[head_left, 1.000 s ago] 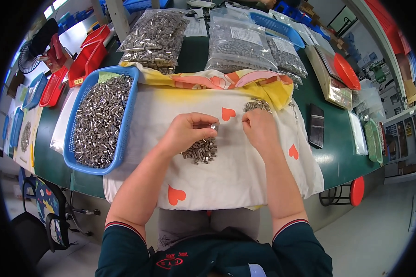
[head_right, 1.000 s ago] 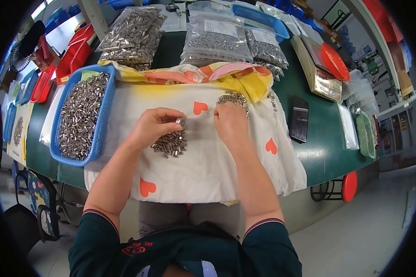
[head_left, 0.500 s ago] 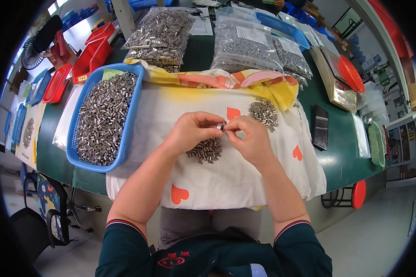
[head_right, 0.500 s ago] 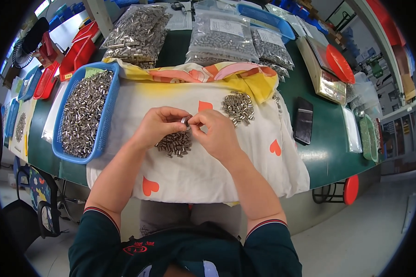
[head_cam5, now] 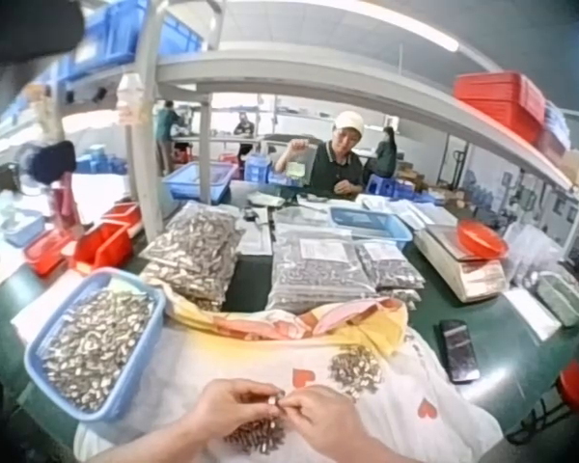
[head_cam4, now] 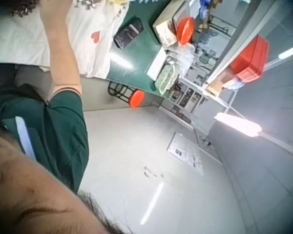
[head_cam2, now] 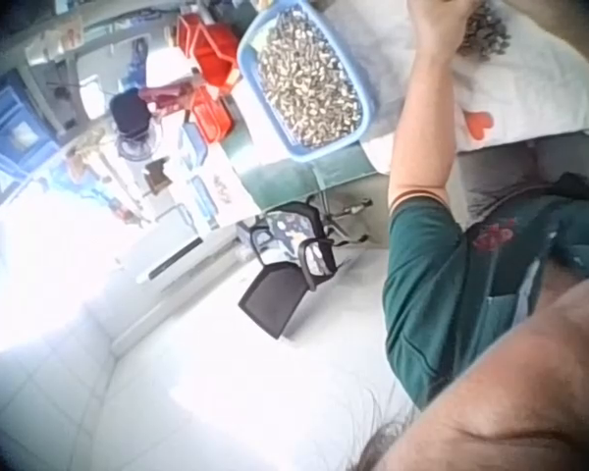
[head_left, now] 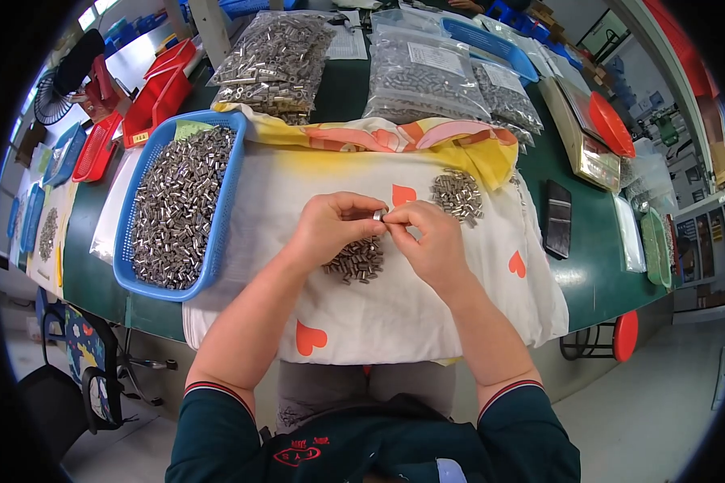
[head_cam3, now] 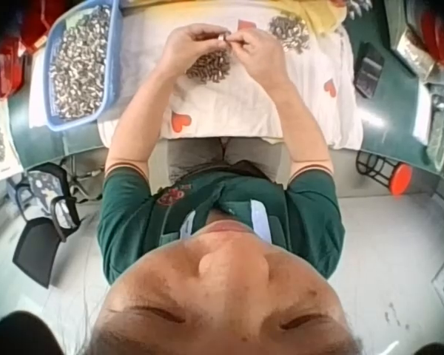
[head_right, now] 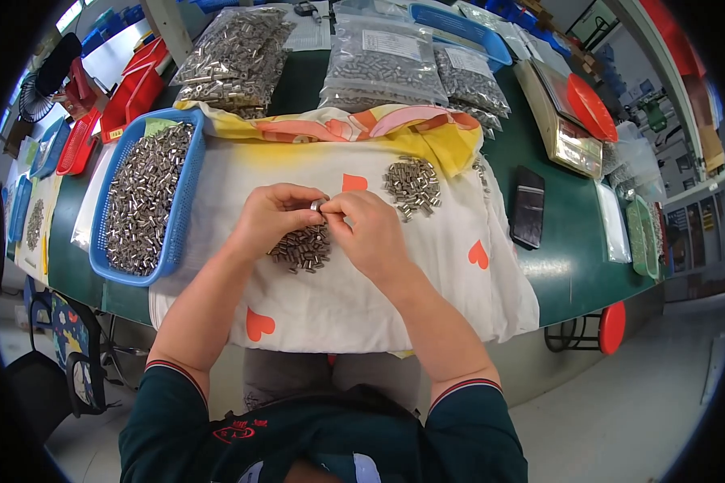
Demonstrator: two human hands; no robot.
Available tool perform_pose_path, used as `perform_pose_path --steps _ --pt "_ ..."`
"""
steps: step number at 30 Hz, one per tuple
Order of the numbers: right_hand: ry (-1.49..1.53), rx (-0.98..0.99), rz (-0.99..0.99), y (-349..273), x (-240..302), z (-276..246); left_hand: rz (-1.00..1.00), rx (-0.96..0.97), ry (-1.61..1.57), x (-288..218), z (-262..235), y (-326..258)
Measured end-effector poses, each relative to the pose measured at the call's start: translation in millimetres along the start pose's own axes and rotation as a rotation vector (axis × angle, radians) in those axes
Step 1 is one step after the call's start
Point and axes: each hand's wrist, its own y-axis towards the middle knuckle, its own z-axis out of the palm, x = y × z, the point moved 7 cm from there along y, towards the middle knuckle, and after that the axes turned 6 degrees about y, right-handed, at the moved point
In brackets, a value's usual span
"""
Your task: Sorting and inspecting small metal hardware components at a workbench in a manufacturing environment.
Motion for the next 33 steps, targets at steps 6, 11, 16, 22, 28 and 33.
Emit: perform_pose_path --steps 6,11,16,22,28,33 --pt "0.188 0.156 0.318 -1 -17 5 -0.026 0.048 0.133 -2 0 -1" --pt "0.045 -0.096 0.278 6 -38 -36 -0.073 0.049 0.154 -2 -8 0" --pt "-0.341 -0.048 0.429 2 -77 -56 -0.081 0.036 0.08 3 -8 5" --pt "-0.368 -0.005 0.367 8 -76 -49 -0.064 0.038 0.025 -4 -6 1" --pt "-0.118 -0.159 0.244 9 -56 -62 0.078 0.258 0.505 -29 53 -10" --pt "-0.1 -0.222 0.172 -7 -5 -81 0.364 0.367 1.291 -9 101 -14"
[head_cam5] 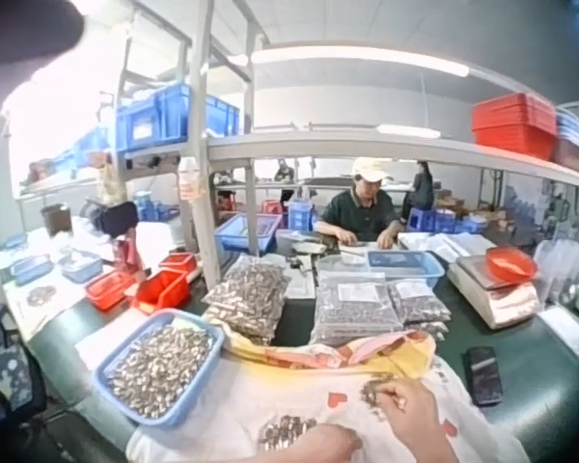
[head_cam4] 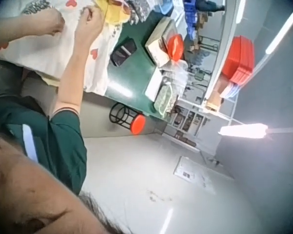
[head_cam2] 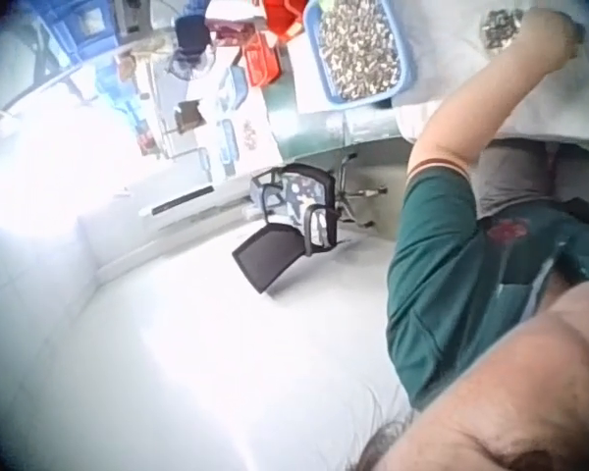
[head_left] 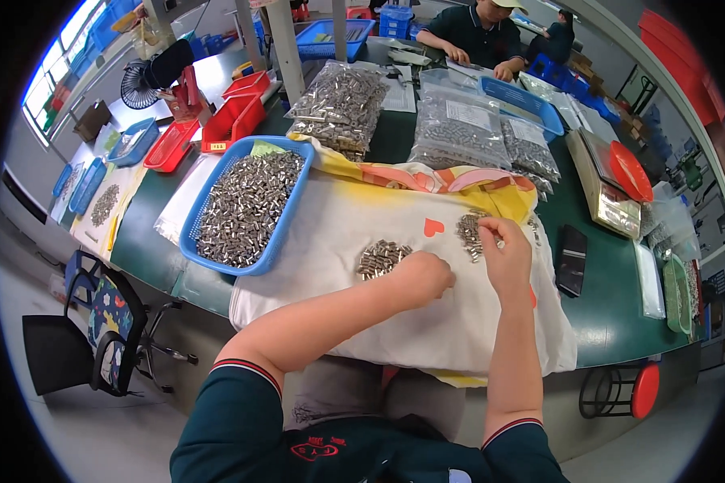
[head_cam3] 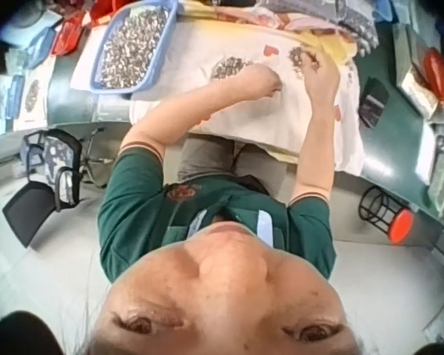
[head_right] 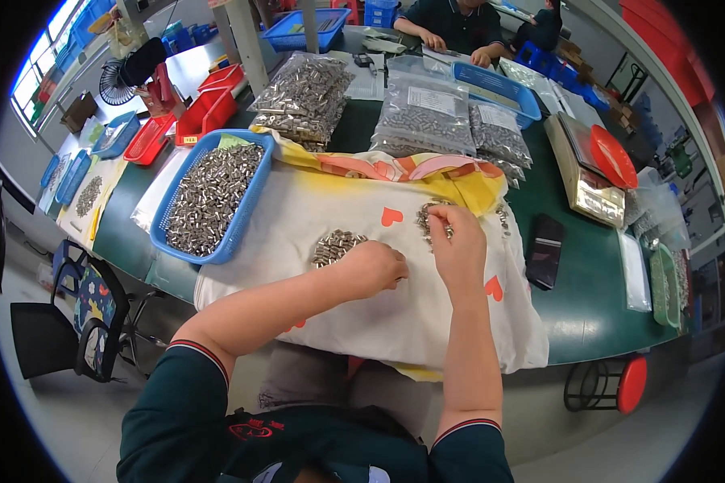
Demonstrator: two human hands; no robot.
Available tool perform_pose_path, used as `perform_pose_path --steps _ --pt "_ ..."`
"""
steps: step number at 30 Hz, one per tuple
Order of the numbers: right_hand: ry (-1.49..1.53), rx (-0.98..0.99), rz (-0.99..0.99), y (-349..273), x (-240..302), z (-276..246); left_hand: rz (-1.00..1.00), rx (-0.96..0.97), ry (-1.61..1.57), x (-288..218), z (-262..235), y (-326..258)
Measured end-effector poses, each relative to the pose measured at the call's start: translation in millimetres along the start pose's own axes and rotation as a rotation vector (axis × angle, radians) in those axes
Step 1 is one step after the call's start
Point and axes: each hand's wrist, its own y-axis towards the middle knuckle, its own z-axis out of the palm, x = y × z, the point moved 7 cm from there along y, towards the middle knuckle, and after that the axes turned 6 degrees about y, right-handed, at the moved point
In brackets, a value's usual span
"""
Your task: Sorting and inspecting small metal hardware components at a workbench in a manufacturing environment.
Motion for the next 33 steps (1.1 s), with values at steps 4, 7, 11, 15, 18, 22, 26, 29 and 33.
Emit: perform_pose_path --steps 4,7,11,15,18,22,26,29,33 --pt "-0.134 -0.105 -0.229 -59 21 -65 0.108 -0.144 0.186 -30 -21 -17" --pt "-0.181 -0.271 0.01 -131 -28 -139 0.247 -0.367 -0.169 -60 -46 -58" --pt "0.033 -0.615 0.478 -260 -117 -205 0.216 0.342 -1.497 -117 28 -86" --pt "0.583 -0.803 0.838 -298 -177 -154 0.193 0.536 -0.797 -169 104 -80" --pt "1.022 -0.691 0.796 -269 -170 -126 0.163 0.558 -0.818 -184 148 -40" --pt "1.216 -0.474 0.656 -260 -170 -123 0.134 0.493 -0.597 -208 145 -5" --pt "1.059 -0.69 0.755 -279 -189 -147 0.215 0.516 -0.675 -238 110 -5" --pt "1.556 -0.558 0.451 -255 -200 -142 0.256 0.449 -0.753 -252 86 5" --pt "1.276 -0.416 0.571 -254 -176 -142 0.105 0.212 -0.941 -231 60 35"
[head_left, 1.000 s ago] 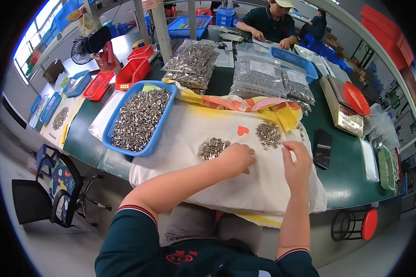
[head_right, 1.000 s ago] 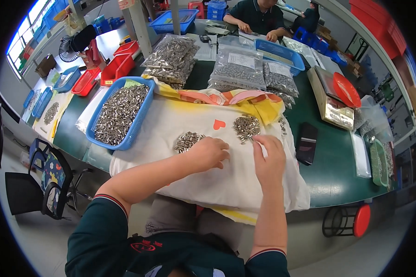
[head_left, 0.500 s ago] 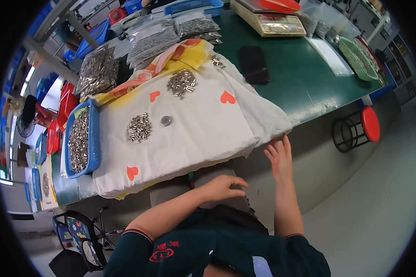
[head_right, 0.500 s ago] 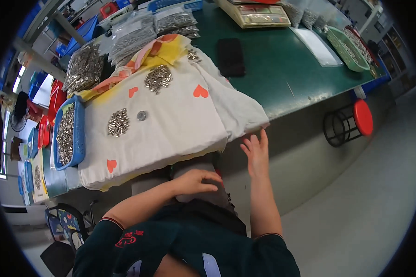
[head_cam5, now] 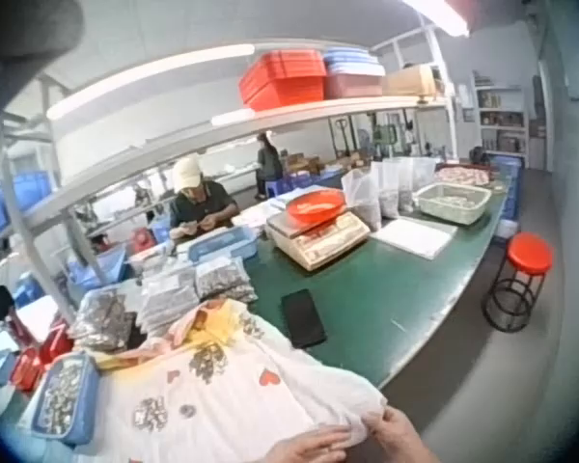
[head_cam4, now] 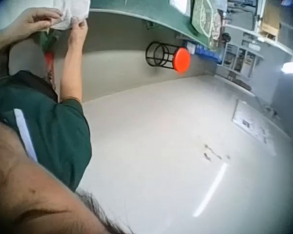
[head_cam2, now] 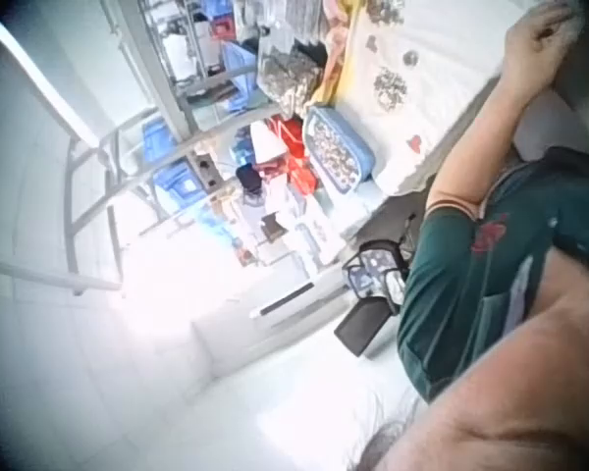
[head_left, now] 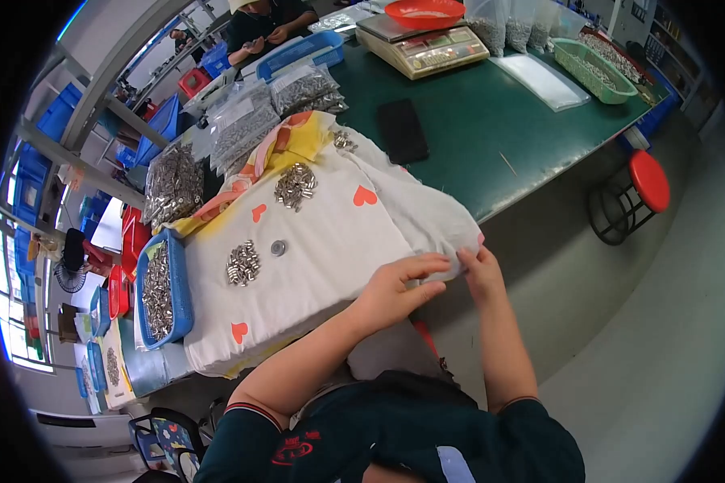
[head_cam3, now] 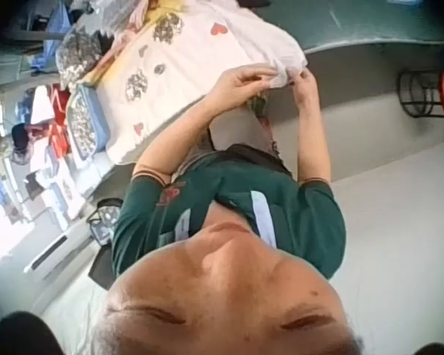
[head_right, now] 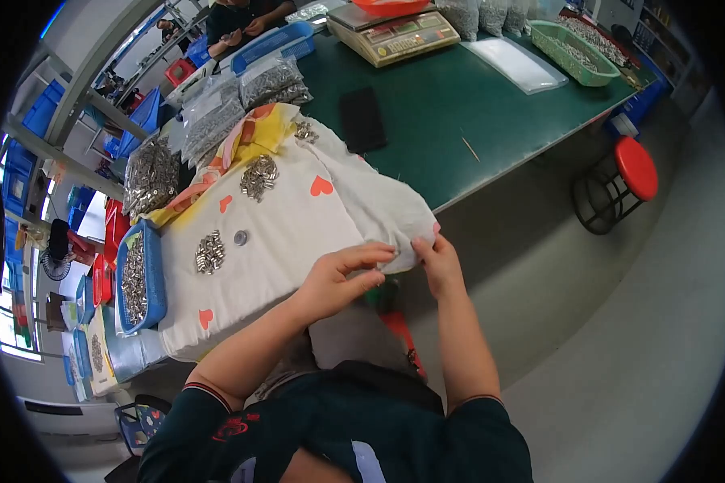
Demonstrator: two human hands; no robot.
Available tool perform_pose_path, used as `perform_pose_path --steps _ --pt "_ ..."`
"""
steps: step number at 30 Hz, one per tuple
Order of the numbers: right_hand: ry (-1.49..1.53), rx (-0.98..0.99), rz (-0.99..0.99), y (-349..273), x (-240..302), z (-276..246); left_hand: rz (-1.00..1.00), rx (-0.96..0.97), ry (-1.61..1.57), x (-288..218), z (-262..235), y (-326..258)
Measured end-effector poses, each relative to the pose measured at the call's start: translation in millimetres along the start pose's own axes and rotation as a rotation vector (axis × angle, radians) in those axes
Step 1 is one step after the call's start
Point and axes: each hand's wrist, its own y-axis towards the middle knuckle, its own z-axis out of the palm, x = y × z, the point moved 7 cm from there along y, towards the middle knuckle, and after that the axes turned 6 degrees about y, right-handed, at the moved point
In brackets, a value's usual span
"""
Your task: Sorting and inspecting small metal hardware components at a workbench in a manufacturing environment.
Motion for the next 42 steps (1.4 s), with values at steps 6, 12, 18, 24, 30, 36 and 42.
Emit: perform_pose_path --steps 6,12,18,24,30,36,42 --pt "-1.108 0.094 -0.909 -34 48 148 0.168 -0.439 -0.639 16 -47 50" --pt "-0.57 0.344 -0.58 11 0 166 0.045 -0.45 -0.519 15 -58 41" --pt "-0.357 0.117 -0.369 38 5 171 0.175 -0.292 -0.51 20 -58 44" --pt "-0.397 0.019 -0.415 39 8 167 0.178 -0.12 -0.547 16 -28 32" --pt "-0.506 0.018 -0.526 27 -4 175 0.086 -0.18 -0.526 25 -49 37" --pt "-0.573 0.145 -0.593 18 -11 175 0.041 -0.321 -0.641 30 -61 53" --pt "-0.707 0.097 -0.611 35 -8 156 0.047 -0.201 -0.649 22 -53 42"
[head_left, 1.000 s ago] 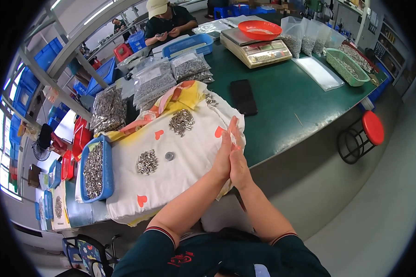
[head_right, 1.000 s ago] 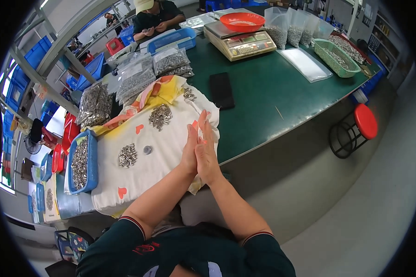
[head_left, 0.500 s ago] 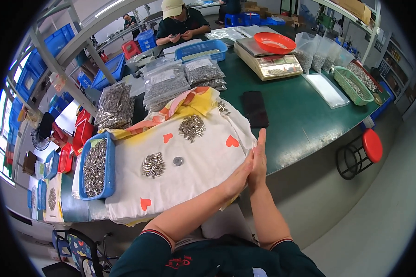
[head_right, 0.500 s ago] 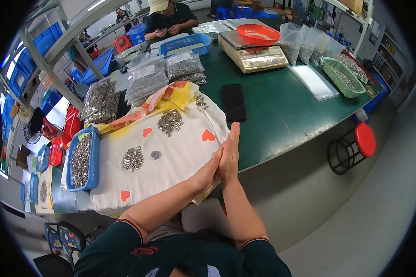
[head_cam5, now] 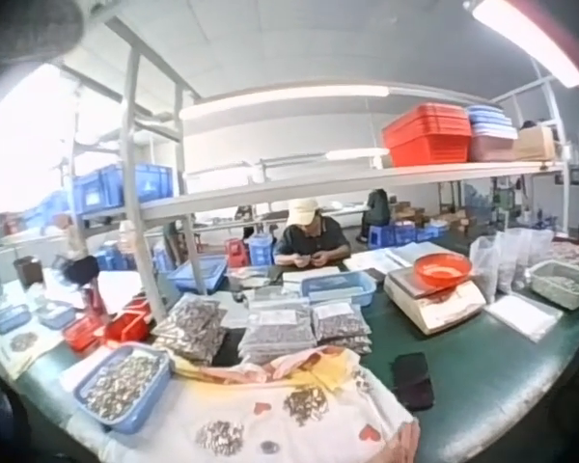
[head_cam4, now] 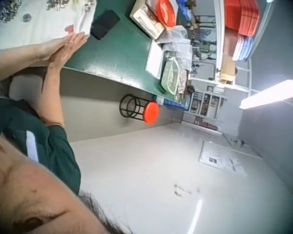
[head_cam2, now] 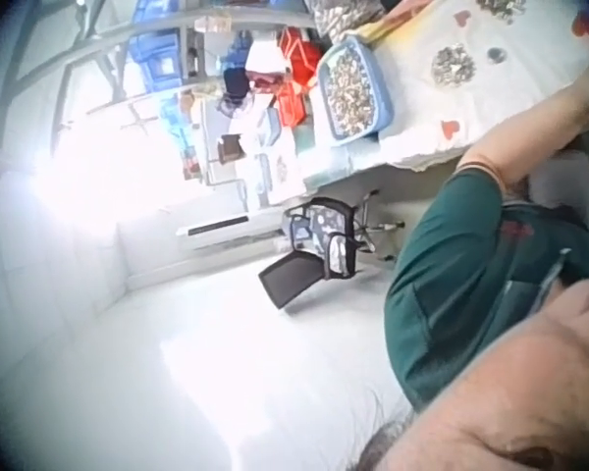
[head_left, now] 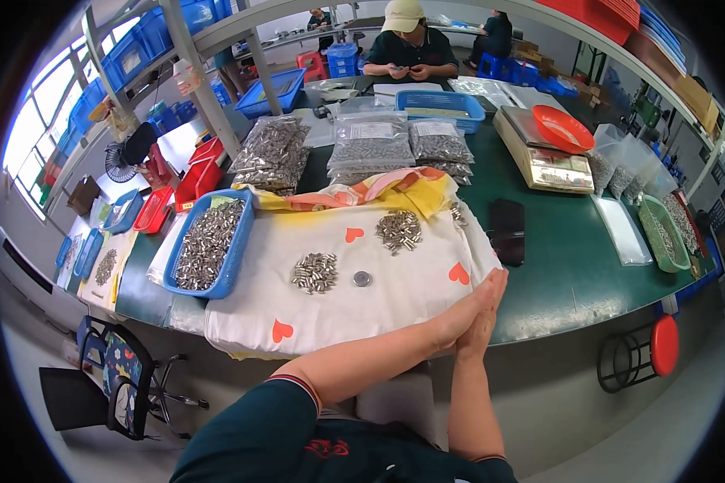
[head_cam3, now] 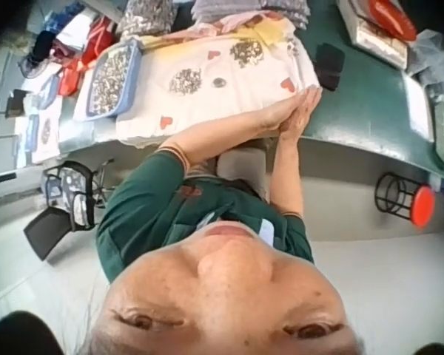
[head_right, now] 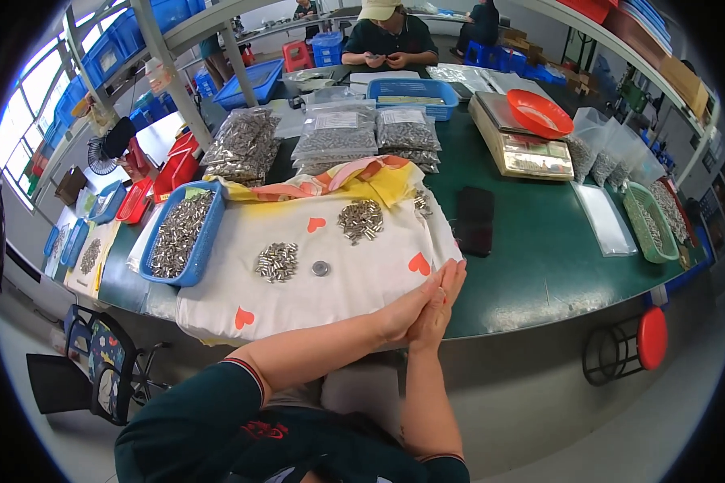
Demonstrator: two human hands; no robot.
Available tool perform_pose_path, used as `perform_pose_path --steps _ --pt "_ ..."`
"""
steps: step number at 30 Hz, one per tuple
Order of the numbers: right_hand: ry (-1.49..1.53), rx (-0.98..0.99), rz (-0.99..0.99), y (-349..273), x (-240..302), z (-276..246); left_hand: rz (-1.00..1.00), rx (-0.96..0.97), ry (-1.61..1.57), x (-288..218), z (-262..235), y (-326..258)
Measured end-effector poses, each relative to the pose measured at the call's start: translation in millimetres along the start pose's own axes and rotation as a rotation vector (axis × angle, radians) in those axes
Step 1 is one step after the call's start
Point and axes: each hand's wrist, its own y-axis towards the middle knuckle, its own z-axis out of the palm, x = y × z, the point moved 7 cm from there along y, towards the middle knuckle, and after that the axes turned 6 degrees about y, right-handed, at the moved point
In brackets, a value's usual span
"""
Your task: Sorting and inspecting small metal hardware components at a workbench in a manufacturing environment.
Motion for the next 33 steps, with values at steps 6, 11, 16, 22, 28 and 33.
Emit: perform_pose_path --steps 6,11,16,22,28,33 --pt "-0.198 -0.02 -0.13 6 -12 -9 0.036 0.066 0.034 -9 -2 -10" --pt "-0.388 0.032 -0.087 5 -13 -11 0.1 0.179 0.206 -22 0 -22" --pt "0.097 -0.178 0.102 15 -26 -21 -0.02 0.253 0.281 -28 -15 -38" --pt "-0.057 -0.132 0.177 32 4 -56 -0.147 0.301 0.185 -56 -58 -122" --pt "-0.49 -0.512 0.391 5 15 -229 -0.048 -0.163 0.992 -88 -154 -151" --pt "-0.477 -0.354 0.103 14 79 -132 0.19 -0.027 1.694 -65 -161 -103"
